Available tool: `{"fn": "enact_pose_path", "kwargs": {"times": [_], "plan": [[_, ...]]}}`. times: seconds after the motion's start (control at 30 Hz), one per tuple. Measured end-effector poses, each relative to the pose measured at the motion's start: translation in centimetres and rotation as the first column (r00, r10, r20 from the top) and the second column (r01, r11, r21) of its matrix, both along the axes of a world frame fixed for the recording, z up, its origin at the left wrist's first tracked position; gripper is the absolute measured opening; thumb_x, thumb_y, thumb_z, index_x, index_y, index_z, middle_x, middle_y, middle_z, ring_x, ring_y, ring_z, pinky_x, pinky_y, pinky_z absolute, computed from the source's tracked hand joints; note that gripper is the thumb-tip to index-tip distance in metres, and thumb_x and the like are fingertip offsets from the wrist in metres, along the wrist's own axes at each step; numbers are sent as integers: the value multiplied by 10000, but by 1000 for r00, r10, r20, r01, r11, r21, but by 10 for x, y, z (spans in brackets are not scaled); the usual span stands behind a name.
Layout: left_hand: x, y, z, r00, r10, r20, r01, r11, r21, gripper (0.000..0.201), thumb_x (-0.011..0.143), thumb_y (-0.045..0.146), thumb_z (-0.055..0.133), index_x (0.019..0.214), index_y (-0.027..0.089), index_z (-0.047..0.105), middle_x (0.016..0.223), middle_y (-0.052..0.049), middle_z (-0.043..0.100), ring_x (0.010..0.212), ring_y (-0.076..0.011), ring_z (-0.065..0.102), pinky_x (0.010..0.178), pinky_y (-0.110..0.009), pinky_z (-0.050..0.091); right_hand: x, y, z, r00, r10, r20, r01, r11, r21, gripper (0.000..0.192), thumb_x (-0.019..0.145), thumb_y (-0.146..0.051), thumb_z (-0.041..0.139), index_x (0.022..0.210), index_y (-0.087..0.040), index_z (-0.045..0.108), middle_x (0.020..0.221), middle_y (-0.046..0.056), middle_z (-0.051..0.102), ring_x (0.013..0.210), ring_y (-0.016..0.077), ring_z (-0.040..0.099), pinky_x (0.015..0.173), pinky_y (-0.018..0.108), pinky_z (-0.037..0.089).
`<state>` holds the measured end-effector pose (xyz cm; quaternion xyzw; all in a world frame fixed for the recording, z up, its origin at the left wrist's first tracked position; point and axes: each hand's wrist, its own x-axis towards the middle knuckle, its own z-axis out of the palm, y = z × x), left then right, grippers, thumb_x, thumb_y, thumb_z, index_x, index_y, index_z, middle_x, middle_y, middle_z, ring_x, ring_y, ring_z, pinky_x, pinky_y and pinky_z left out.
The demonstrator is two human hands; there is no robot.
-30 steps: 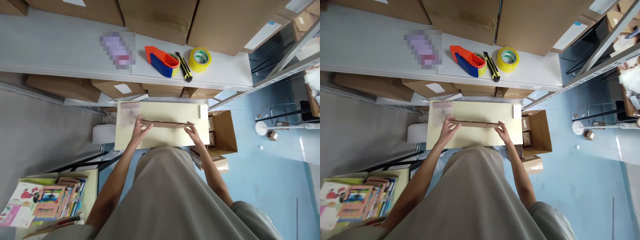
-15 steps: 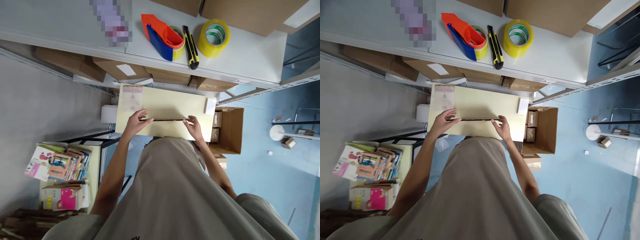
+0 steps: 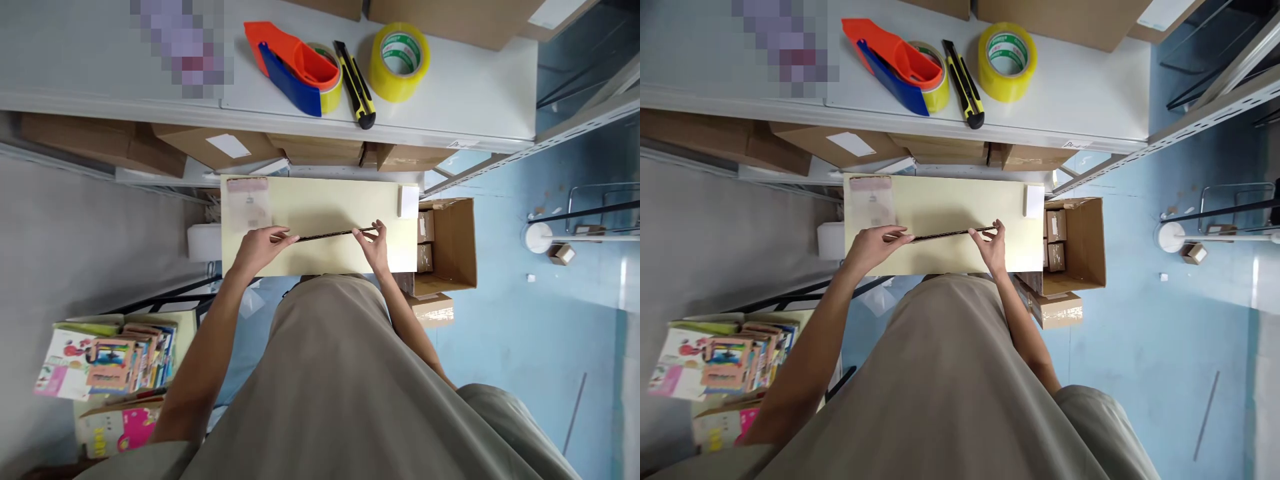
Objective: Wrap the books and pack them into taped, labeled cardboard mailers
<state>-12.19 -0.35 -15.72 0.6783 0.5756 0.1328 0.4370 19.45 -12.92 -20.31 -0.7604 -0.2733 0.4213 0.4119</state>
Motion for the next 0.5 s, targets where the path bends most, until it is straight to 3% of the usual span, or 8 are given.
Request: {"fn": "enact_pose_path", "kwargs": {"times": [0.17,0.3,0.4,0.5], "plan": [[-4,6,-5,992,-118,-55,119,993,12,498,910,774,839,1065,308,919,1015,-102,901,943,-395,851,958,-461,628,-2,-8,5,999,-42,-14,42,999,-8,1296,805,-885,868,1803,-234,358,1836,279,397,1410,405,752,1117,493,686],[-5,6,-5,970,-239,-48,243,967,80,467,1002,739,737,1046,302,896,1076,-136,896,1006,-415,838,977,-478,606,-3,-19,15,999,-36,-5,36,999,-16,1209,816,-847,864,1766,-240,427,1860,261,395,1392,389,761,1125,495,687],[-5,4,-5,956,-295,9,292,951,102,387,1012,660,755,1082,300,878,1052,-145,877,1059,-403,831,979,-448,602,-8,-23,20,998,-32,-60,28,997,-78,850,857,-686,861,1555,-261,628,1671,185,660,1356,373,772,1117,531,695],[-1,4,-11,941,-338,29,335,938,88,353,967,576,820,1163,286,861,995,-141,852,1098,-403,831,993,-436,611,-19,-18,20,979,-51,-199,18,986,-165,374,917,-499,771,1175,-230,737,1273,134,847,1244,356,817,1071,553,721]]}}
